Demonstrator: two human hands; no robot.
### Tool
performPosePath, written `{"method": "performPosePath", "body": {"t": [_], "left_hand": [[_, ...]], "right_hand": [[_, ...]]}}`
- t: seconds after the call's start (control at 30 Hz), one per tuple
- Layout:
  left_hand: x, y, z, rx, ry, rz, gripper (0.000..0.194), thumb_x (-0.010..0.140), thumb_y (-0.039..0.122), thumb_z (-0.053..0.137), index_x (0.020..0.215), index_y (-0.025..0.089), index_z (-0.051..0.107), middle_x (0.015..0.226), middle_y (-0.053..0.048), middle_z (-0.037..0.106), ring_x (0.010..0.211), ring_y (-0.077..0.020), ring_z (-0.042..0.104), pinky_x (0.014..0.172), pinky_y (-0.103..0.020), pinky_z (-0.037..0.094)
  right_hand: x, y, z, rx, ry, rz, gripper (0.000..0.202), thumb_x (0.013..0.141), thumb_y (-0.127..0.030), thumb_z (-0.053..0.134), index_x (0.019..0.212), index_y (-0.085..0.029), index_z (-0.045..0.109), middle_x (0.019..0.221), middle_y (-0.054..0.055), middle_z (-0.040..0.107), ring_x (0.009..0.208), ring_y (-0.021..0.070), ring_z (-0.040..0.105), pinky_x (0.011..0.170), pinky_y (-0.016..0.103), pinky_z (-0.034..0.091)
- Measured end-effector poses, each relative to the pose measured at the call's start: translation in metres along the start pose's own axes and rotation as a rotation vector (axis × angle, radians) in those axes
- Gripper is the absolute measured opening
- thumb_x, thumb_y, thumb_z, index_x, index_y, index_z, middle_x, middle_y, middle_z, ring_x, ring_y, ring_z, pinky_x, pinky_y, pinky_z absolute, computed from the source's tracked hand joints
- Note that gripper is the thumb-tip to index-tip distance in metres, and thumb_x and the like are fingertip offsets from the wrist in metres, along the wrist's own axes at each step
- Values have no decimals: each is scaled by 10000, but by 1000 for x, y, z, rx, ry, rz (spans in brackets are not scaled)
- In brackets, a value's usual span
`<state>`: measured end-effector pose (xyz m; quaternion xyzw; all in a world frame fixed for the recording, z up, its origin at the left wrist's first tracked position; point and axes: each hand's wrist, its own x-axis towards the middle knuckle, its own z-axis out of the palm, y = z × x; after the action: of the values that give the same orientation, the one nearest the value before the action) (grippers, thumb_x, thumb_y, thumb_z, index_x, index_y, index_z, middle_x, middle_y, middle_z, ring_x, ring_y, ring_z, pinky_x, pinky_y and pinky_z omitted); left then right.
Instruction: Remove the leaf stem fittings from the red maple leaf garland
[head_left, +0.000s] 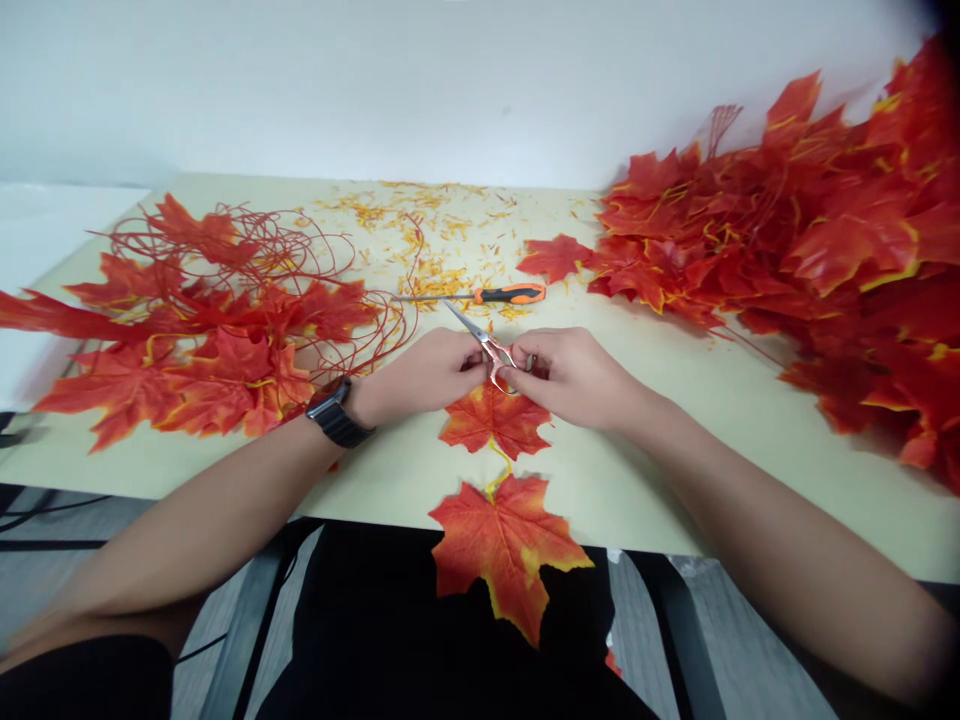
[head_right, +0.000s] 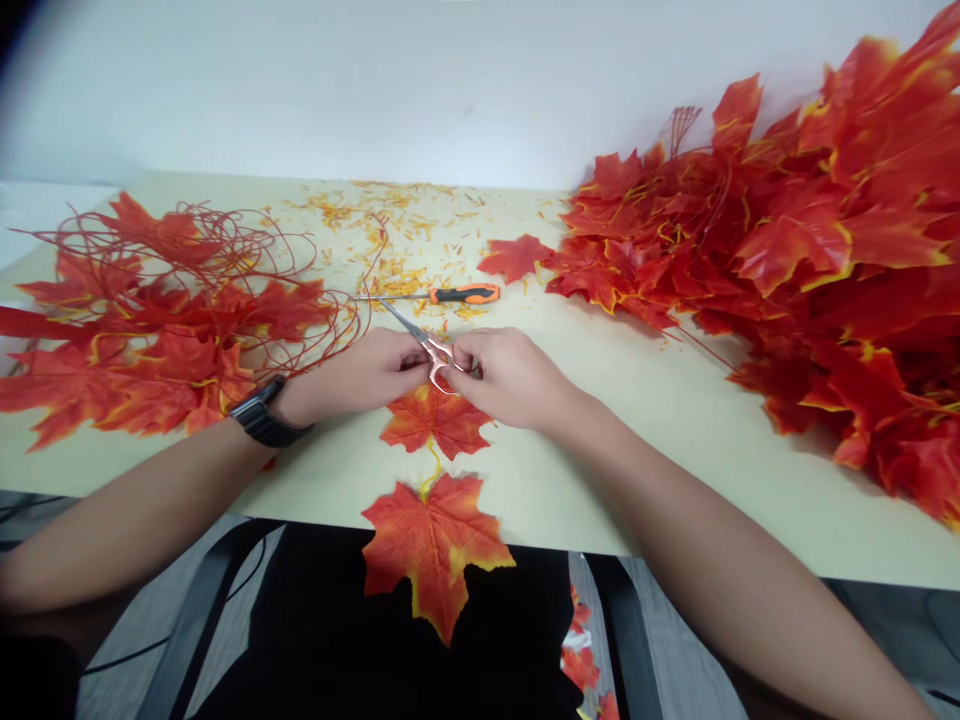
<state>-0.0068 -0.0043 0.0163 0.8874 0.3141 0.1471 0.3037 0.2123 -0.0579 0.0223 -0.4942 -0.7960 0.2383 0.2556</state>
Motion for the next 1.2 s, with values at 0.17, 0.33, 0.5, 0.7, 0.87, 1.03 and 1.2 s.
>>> {"method": "performPosePath", "body": {"t": [0.17, 0.33, 0.5, 0.7, 0.87, 1.03, 1.2], "left_hand": [[0, 1, -1, 19, -4, -5, 219, 944, 245, 496, 741, 176, 543, 656, 26, 506, 617, -122, 436, 615, -290, 296], [0, 1, -1, 39, -10, -9, 215, 938, 241, 488, 744, 174, 554, 659, 23, 529, 618, -121, 452, 615, -290, 303], [1, -1, 0, 59, 2, 15, 206, 927, 237, 486, 754, 172, 576, 662, 19, 550, 610, -121, 456, 611, -288, 301], [2, -2, 0, 74, 17, 14, 212, 920, 240, 511, 726, 176, 565, 634, 23, 534, 576, -113, 426, 588, -288, 291], [3, -4, 2, 85, 13, -1, 214, 931, 264, 526, 766, 174, 628, 640, 20, 547, 581, -117, 430, 587, -289, 289], [4, -5, 4, 84, 30, -1, 214, 902, 237, 520, 698, 178, 539, 610, 24, 504, 567, -111, 408, 579, -291, 278], [3, -2, 3, 75, 24, -2, 244, 913, 252, 515, 680, 185, 484, 600, 22, 494, 554, -110, 404, 567, -297, 268]], "right_hand": [[0, 0, 0, -4, -27, 25, 289, 947, -279, 641, 692, -193, 536, 646, -31, 558, 580, 107, 430, 611, 296, 299], [0, -1, -1, -19, -45, 36, 303, 963, -296, 637, 695, -193, 542, 641, -29, 552, 575, 108, 427, 610, 302, 293], [0, -1, -2, -24, -57, 22, 280, 949, -275, 636, 702, -199, 526, 625, -42, 523, 572, 110, 417, 609, 299, 281], [-1, -3, -4, -85, -75, -15, 244, 932, -241, 639, 717, -198, 531, 635, -35, 532, 578, 116, 419, 617, 307, 270], [-2, -4, -4, -117, -63, -21, 257, 939, -247, 645, 709, -197, 542, 652, -19, 546, 593, 124, 416, 625, 316, 263], [0, -2, -4, -81, -57, -14, 241, 897, -192, 635, 681, -193, 528, 618, -30, 533, 580, 114, 417, 624, 309, 265], [0, 1, -1, -15, 14, -63, 203, 866, -180, 632, 703, -196, 513, 649, -30, 544, 604, 116, 442, 631, 296, 297]]}}
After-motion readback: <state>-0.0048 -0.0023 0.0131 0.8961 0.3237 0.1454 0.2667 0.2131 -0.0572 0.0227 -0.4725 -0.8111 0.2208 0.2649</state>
